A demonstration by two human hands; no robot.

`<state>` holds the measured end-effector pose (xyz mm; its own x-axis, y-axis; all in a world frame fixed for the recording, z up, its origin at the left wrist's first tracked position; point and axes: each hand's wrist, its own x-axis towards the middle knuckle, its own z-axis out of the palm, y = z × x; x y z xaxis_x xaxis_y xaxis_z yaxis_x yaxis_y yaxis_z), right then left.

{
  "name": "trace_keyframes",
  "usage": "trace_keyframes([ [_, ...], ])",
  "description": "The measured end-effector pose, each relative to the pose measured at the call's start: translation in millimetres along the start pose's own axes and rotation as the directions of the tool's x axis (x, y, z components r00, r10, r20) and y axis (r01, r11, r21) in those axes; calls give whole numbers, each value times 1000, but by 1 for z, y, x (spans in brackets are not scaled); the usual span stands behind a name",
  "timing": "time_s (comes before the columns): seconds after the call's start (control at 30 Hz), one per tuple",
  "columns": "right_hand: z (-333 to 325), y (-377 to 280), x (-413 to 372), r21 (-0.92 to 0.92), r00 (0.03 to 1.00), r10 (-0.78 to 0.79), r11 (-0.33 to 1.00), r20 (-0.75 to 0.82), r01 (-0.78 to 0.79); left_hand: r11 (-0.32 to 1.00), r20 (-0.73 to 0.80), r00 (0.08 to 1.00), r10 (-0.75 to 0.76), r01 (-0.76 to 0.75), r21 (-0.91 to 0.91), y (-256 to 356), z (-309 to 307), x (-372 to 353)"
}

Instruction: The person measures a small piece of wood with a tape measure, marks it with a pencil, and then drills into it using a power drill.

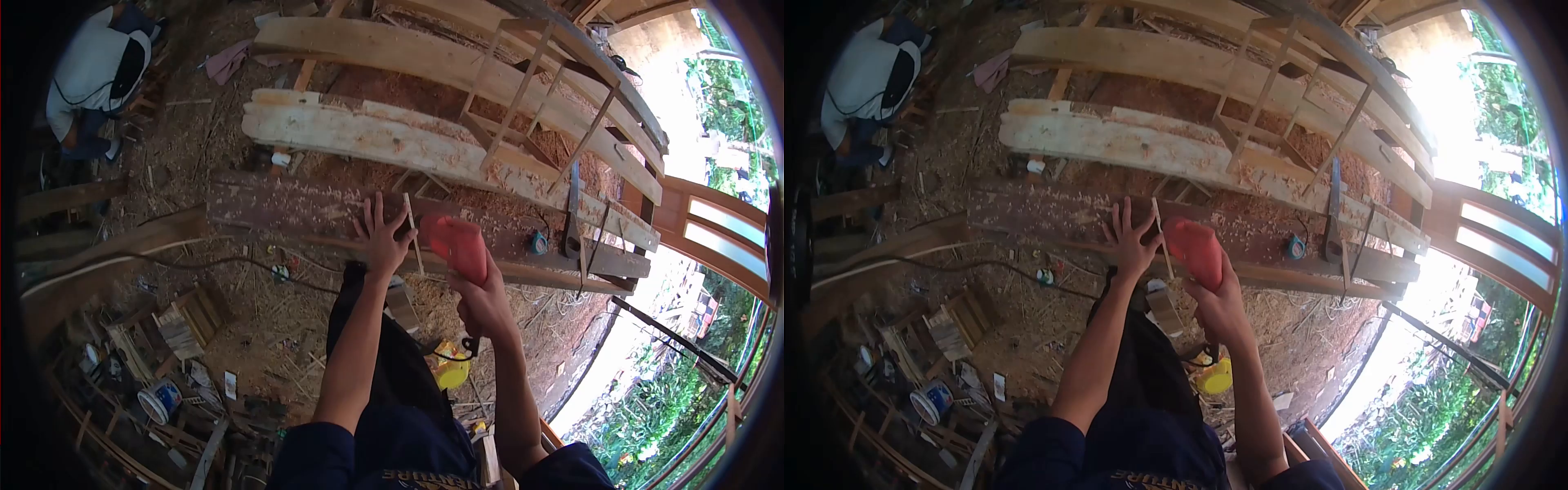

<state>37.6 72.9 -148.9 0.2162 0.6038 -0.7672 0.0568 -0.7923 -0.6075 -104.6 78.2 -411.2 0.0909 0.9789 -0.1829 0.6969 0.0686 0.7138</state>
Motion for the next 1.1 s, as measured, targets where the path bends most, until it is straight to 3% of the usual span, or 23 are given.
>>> trace_keyframes([
  [0.13, 1, 12, 0, 2, 993, -120, 993, -10, 121, 999, -57, 998, 40, -39, 6, -3, 4, 9],
  [0.43, -2, 6, -2, 50, 1000, 5, 999, 6, -5, 1000, -17, 1000, 16, -16, 0, 1, 2, 7],
  [0.63, 9, -10, -5, -55, 999, 25, 998, -45, -28, 1000, 14, 1000, 6, -6, 3, 5, -2, 7],
  [1.1, 28, -11, -3, -15, 991, 34, 999, -126, -36, 1000, 48, 999, -19, 18, 19, 4, -4, 7],
])
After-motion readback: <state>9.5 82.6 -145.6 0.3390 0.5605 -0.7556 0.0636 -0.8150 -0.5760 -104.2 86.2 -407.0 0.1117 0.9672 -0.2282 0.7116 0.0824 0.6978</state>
